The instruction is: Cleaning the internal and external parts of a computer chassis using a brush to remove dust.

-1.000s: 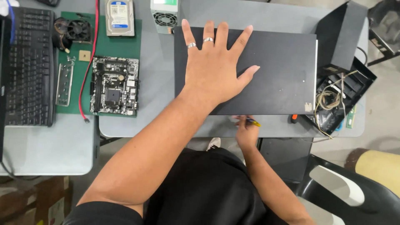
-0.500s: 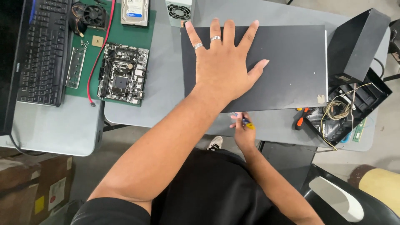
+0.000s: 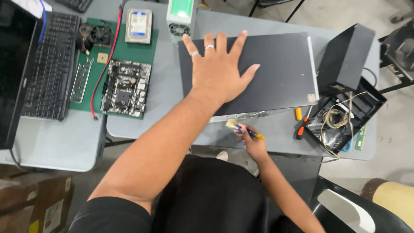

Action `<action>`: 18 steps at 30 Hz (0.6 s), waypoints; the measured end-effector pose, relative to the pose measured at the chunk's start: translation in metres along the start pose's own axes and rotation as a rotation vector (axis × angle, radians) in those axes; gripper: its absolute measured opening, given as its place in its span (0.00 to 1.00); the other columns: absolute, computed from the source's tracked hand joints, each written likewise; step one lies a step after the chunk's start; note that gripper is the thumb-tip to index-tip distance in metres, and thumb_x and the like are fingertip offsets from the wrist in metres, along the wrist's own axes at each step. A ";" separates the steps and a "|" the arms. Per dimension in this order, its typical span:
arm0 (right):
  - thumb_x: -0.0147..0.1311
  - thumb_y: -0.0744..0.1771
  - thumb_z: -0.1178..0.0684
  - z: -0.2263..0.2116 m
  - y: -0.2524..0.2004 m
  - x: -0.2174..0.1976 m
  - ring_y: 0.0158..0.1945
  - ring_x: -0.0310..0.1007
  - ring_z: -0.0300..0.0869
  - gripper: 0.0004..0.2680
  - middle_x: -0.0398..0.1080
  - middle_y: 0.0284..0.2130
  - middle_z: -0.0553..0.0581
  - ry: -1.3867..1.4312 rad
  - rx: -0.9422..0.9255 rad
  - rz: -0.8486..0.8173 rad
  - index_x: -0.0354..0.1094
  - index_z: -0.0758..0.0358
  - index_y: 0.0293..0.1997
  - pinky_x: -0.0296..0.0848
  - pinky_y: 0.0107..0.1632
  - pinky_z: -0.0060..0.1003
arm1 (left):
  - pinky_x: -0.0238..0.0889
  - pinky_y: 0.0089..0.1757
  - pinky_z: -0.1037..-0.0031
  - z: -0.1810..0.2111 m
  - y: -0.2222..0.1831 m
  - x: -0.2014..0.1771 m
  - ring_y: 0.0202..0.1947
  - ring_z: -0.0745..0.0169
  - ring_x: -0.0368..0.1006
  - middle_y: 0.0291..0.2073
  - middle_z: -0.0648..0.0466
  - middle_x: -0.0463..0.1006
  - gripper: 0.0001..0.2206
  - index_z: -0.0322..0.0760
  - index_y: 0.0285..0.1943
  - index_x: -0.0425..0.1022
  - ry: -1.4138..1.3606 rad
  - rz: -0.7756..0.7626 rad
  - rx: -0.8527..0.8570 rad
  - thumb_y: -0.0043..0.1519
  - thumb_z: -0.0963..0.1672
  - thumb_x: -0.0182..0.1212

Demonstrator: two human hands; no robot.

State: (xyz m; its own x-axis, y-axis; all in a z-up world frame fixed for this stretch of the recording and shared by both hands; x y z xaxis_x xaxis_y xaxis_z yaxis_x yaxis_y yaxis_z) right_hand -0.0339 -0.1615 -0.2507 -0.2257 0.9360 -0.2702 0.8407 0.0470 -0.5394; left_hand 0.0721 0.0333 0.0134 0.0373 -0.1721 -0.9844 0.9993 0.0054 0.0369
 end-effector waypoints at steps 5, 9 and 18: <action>0.43 0.64 0.46 0.014 -0.021 -0.021 0.26 0.68 0.36 0.13 0.73 0.33 0.55 0.159 0.023 0.082 0.65 0.60 0.48 0.58 0.26 0.25 | 0.44 0.49 0.42 -0.003 0.016 -0.001 0.52 0.39 0.55 0.54 0.43 0.59 0.36 0.47 0.65 0.50 0.105 -0.061 0.025 0.53 0.65 0.29; 0.44 0.66 0.50 0.042 -0.049 -0.039 0.31 0.74 0.43 0.11 0.74 0.34 0.64 0.147 0.098 0.124 0.67 0.57 0.50 0.68 0.29 0.27 | 0.57 0.42 0.52 -0.004 0.009 0.000 0.45 0.45 0.68 0.39 0.45 0.74 0.37 0.36 0.46 0.71 -0.132 -0.349 -0.015 0.50 0.66 0.39; 0.42 0.66 0.51 0.136 -0.060 -0.074 0.29 0.73 0.46 0.11 0.73 0.31 0.65 0.489 0.138 0.304 0.66 0.61 0.49 0.67 0.26 0.29 | 0.67 0.38 0.60 -0.013 -0.032 0.063 0.40 0.51 0.73 0.39 0.41 0.75 0.24 0.31 0.49 0.71 -1.275 -0.610 -0.595 0.51 0.53 0.59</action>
State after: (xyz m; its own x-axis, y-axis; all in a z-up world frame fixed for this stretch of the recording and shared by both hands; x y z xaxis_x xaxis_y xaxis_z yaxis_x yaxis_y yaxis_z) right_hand -0.1342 -0.2812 -0.3071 0.2963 0.9539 -0.0476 0.7527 -0.2639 -0.6031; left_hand 0.0427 0.0354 -0.0524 -0.0810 -0.9966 -0.0135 0.7288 -0.0500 -0.6829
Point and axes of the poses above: each hand's wrist, its own y-axis towards the middle knuckle, its own x-axis out of the palm, z = x × y, the point moved 10 cm from there along y, towards the middle knuckle
